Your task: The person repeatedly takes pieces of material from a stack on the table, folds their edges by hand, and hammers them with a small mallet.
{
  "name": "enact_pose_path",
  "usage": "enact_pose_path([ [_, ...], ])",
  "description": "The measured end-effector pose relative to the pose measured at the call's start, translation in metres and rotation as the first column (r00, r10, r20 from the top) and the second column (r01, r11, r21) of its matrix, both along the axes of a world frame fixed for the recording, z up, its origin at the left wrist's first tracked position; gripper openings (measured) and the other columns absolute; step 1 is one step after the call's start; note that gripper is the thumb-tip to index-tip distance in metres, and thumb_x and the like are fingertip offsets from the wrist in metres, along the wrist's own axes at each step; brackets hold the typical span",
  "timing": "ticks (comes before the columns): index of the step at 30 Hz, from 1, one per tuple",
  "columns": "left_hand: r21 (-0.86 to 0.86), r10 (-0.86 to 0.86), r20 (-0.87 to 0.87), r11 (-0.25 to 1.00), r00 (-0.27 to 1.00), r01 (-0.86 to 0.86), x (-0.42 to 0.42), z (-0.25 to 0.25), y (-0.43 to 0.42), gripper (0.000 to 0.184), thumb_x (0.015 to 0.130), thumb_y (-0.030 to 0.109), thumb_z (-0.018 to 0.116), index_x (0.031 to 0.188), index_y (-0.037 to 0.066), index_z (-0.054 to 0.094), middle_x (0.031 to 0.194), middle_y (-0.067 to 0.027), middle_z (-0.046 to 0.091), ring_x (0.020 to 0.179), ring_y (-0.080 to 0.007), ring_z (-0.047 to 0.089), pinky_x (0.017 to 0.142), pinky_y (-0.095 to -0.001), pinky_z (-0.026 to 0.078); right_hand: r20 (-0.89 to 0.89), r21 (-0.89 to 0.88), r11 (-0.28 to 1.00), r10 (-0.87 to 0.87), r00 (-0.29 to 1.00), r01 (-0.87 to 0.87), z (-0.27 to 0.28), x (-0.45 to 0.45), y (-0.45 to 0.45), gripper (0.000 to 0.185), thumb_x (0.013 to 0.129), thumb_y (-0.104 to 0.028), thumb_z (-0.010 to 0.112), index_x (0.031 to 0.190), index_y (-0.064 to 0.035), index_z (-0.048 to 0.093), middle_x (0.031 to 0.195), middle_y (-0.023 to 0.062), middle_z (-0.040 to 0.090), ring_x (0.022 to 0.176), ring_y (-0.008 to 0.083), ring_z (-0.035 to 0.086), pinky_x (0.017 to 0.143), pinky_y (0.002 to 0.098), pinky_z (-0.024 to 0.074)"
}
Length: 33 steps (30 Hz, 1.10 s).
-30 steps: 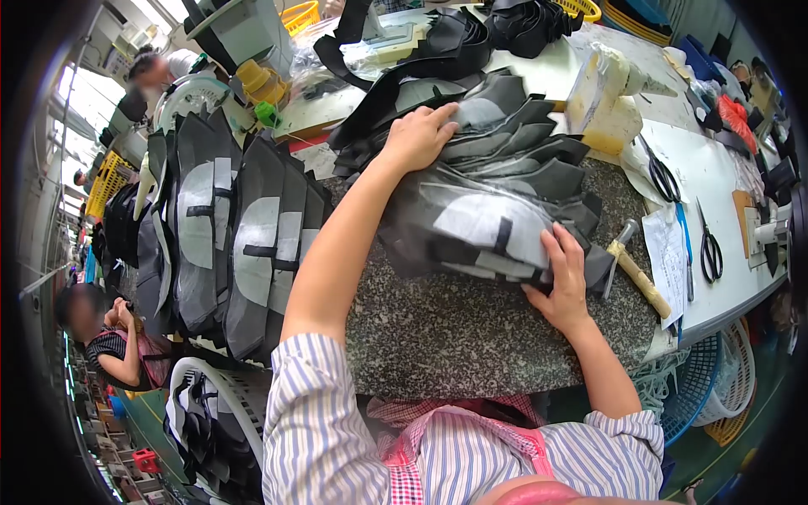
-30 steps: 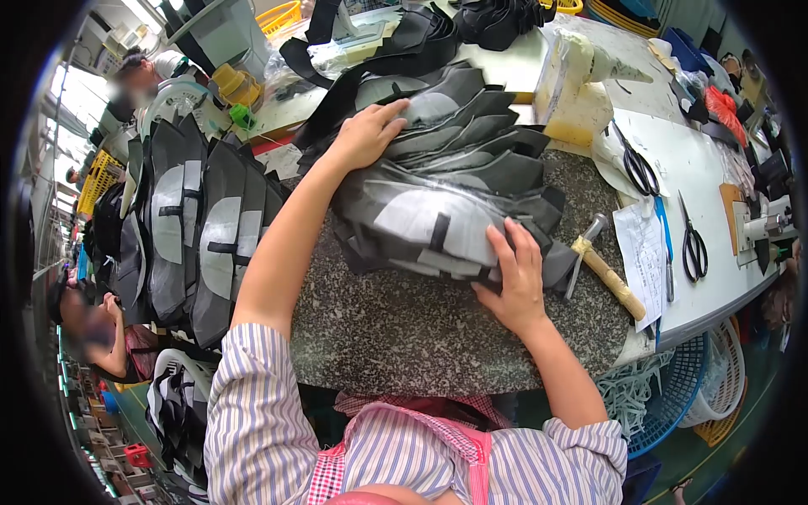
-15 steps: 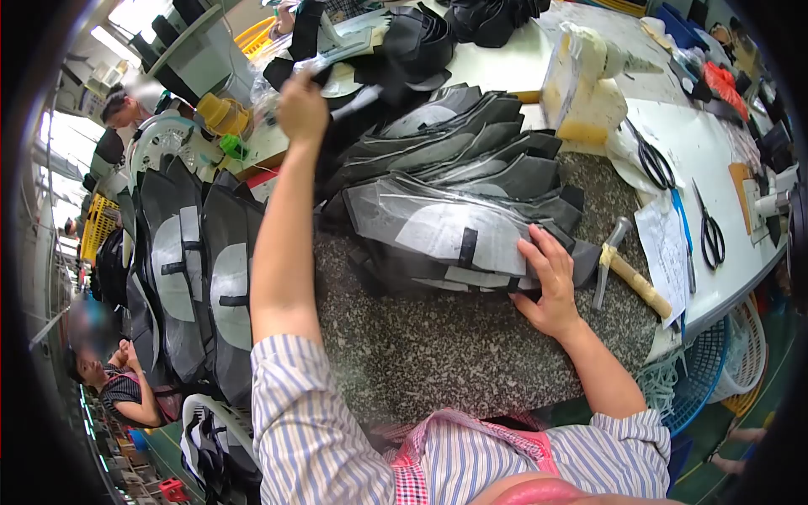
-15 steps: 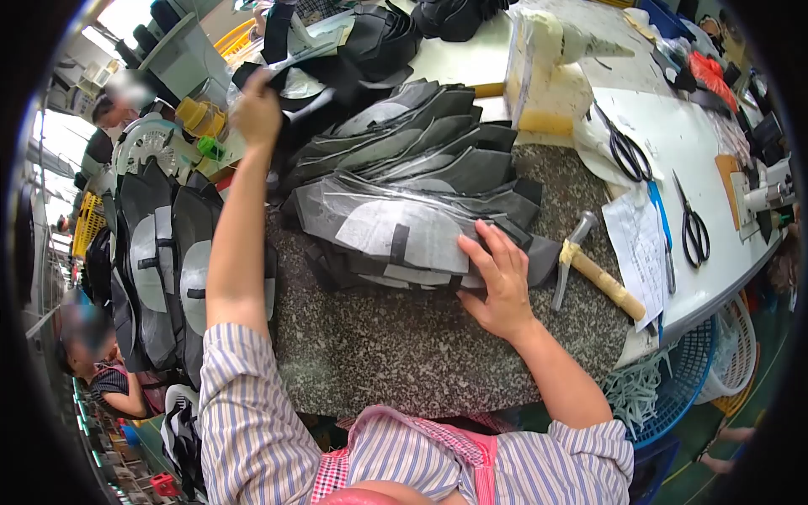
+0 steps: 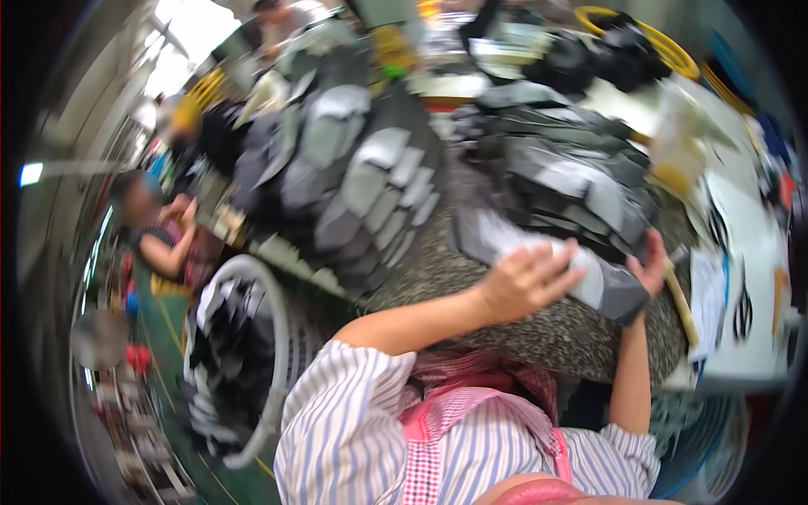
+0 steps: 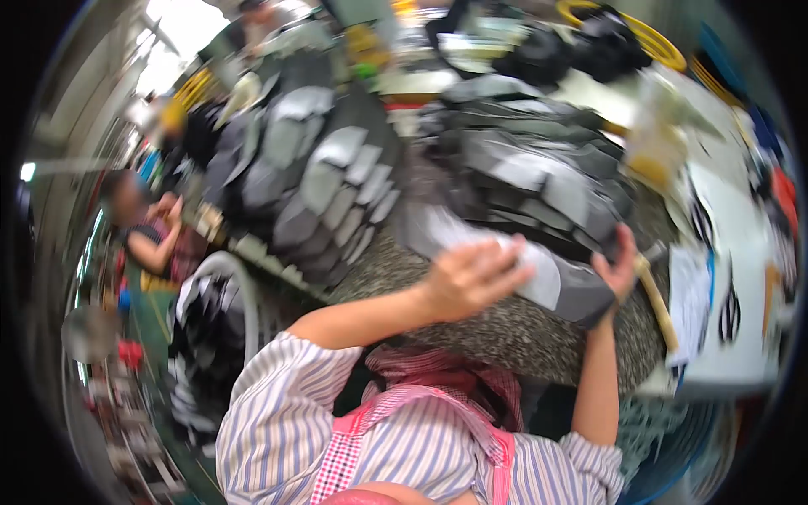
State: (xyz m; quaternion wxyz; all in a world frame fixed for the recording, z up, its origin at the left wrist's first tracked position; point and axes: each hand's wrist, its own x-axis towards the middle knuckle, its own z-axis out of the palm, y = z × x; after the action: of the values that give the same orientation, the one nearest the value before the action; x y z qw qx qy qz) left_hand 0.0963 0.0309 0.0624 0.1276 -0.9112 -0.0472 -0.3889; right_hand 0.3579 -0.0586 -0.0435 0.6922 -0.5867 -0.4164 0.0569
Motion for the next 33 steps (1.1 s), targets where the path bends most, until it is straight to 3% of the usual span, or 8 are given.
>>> enact_pose_path([
  [4,-0.185,0.017,-0.160,0.982,0.987,-0.047,-0.054,-0.075,-0.046,0.041,0.076,0.015,0.056,0.116,0.011,0.062,0.122,-0.0160,0.058,0.093,-0.0245,0.060,0.066,-0.0295,0.051,0.022,-0.083,0.995,-0.047,0.999,0.049,0.020,-0.006,-0.034,0.044,0.090,-0.004,0.055,0.133,0.0027,0.047,0.137,0.0143,0.048,0.128,0.0264,0.044,0.109,0.0379,0.0298],
  [6,-0.276,0.003,-0.232,0.959,0.973,-0.069,-0.064,-0.064,-0.060,0.045,0.070,0.022,0.065,0.113,0.011,0.063,0.114,-0.0140,0.057,0.095,-0.0270,0.056,0.068,-0.0328,0.052,0.562,-0.121,0.962,-0.138,0.816,0.246,0.041,-0.003,-0.060,0.040,0.088,-0.006,0.058,0.127,0.0010,0.053,0.134,0.0160,0.051,0.125,0.0288,0.046,0.106,0.0387,0.0327],
  [8,-0.478,-0.127,-0.320,0.877,0.939,-0.045,-0.067,-0.045,-0.053,0.049,0.067,0.027,0.071,0.112,0.010,0.064,0.108,-0.0131,0.057,0.096,-0.0284,0.054,0.071,-0.0349,0.052,0.737,-0.206,0.857,-0.182,0.651,0.473,0.032,0.033,-0.082,0.041,0.085,-0.006,0.059,0.126,-0.0020,0.055,0.131,0.0173,0.052,0.122,0.0329,0.048,0.105,0.0412,0.0331],
  [18,-0.587,-0.280,-0.233,0.804,0.931,0.094,0.046,-0.079,-0.032,0.024,0.072,0.022,0.070,0.089,0.007,0.062,0.091,-0.0092,0.056,0.088,-0.0281,0.055,0.078,-0.0389,0.050,0.694,-0.549,0.733,0.133,0.708,0.401,0.021,0.081,-0.085,0.074,0.071,0.002,0.052,0.141,-0.0214,0.046,0.102,0.0183,0.059,0.099,0.0363,0.054,0.089,0.0452,0.0420],
  [23,-0.765,-0.298,-0.211,0.644,0.931,0.032,0.034,-0.058,-0.036,0.043,0.073,0.010,0.073,0.114,0.005,0.060,0.104,-0.0121,0.058,0.099,-0.0325,0.054,0.086,-0.0403,0.046,0.513,-0.647,0.702,0.112,0.851,0.298,0.063,0.048,-0.095,0.068,0.076,0.000,0.056,0.138,-0.0259,0.046,0.105,0.0180,0.061,0.094,0.0347,0.060,0.084,0.0407,0.0471],
  [24,-0.746,-0.254,-0.245,0.666,0.936,-0.014,0.033,-0.049,-0.037,0.045,0.072,0.011,0.074,0.115,0.005,0.061,0.104,-0.0115,0.058,0.097,-0.0312,0.054,0.085,-0.0403,0.047,0.286,-0.794,0.566,0.024,0.958,0.222,0.084,0.027,-0.097,0.064,0.080,0.002,0.057,0.138,-0.0215,0.047,0.116,0.0167,0.061,0.105,0.0304,0.061,0.089,0.0349,0.0465],
  [28,-0.647,-0.278,-0.309,0.762,0.909,0.013,0.029,-0.057,-0.027,0.035,0.072,0.009,0.073,0.105,0.004,0.065,0.098,-0.0092,0.059,0.094,-0.0278,0.054,0.082,-0.0394,0.048,0.028,-0.442,0.879,0.214,0.977,-0.180,0.074,-0.027,-0.123,0.045,0.086,0.004,0.056,0.131,-0.0036,0.053,0.128,0.0094,0.059,0.118,0.0206,0.056,0.096,0.0288,0.0435],
  [33,-0.762,-0.358,-0.308,0.648,0.881,-0.003,0.035,-0.051,-0.016,0.025,0.073,0.005,0.068,0.098,0.006,0.068,0.094,-0.0064,0.060,0.094,-0.0270,0.053,0.082,-0.0382,0.047,0.261,-0.690,0.686,0.535,0.803,-0.232,0.092,-0.076,-0.121,0.048,0.079,-0.007,0.064,0.125,-0.0040,0.055,0.113,0.0158,0.062,0.090,0.0304,0.064,0.077,0.0371,0.0520],
])
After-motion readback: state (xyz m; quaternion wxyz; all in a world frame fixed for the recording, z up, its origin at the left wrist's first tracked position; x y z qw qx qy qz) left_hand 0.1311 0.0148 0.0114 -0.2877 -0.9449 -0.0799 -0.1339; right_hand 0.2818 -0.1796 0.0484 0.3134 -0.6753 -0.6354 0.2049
